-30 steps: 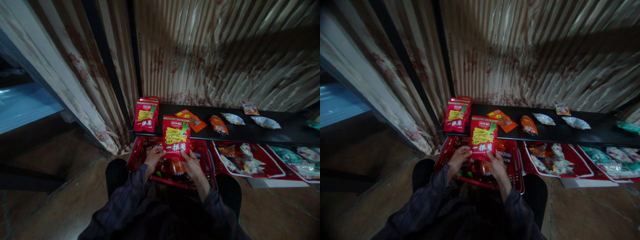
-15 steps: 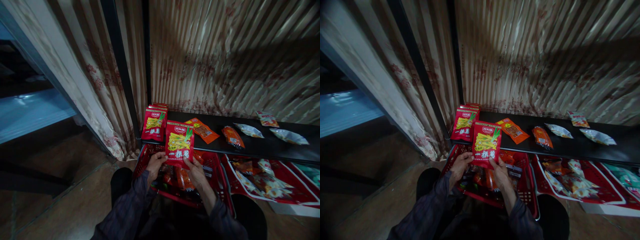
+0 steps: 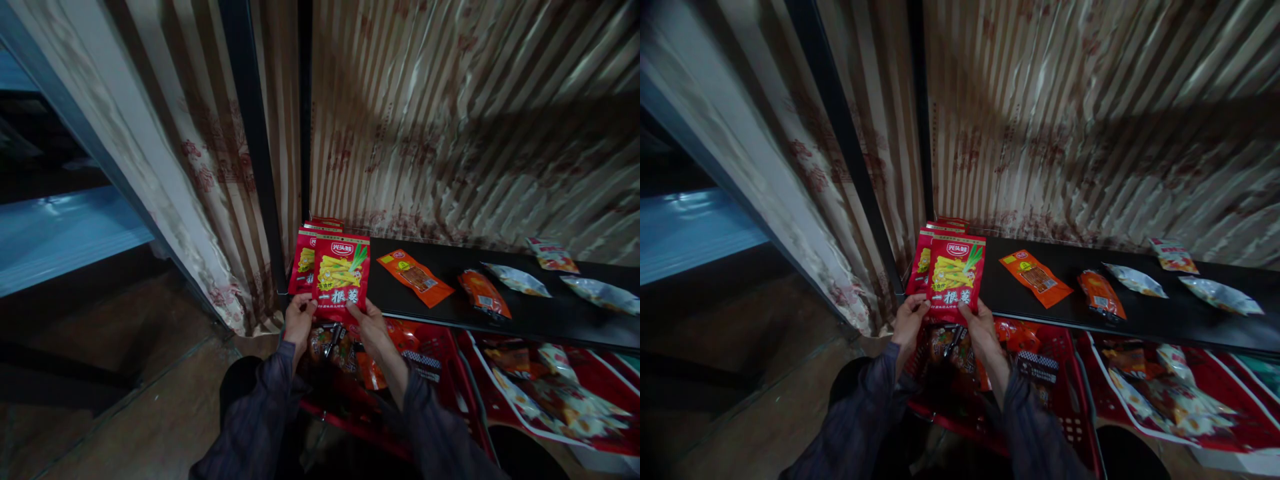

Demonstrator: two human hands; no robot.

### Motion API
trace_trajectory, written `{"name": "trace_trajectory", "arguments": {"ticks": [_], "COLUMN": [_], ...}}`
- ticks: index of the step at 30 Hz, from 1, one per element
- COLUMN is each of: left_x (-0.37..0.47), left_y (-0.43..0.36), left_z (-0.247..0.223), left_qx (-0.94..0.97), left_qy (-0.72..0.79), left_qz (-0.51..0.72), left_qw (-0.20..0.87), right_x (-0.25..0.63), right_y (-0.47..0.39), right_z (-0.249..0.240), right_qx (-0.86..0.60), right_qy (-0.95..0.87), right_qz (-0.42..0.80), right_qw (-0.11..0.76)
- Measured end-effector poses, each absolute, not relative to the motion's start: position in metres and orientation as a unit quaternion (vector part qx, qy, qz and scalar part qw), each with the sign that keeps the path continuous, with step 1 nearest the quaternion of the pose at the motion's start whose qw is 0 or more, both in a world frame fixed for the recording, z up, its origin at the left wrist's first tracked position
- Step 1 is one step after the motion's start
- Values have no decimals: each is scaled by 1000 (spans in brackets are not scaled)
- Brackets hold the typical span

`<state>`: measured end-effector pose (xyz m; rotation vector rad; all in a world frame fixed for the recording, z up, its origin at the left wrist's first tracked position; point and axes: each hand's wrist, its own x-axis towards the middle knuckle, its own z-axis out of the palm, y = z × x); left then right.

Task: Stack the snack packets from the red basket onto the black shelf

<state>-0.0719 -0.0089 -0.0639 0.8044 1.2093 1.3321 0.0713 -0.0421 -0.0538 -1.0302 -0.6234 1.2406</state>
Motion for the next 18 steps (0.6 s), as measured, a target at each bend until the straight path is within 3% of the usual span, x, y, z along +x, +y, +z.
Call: {"name": "trace_trajectory", "arguments": {"ticks": [18], "left_x": [-61], "left_y": [7], "left_z": [-96], "left_qx": [596], "left_qy": [550], "left_qz": [572], "left_qw": [124], "right_x": [48], "right_y": [20], "right_z": [-61], "right_qx": [-458], "right_qy": [-300], "right_qz": [538], "right_qw": [641]}}
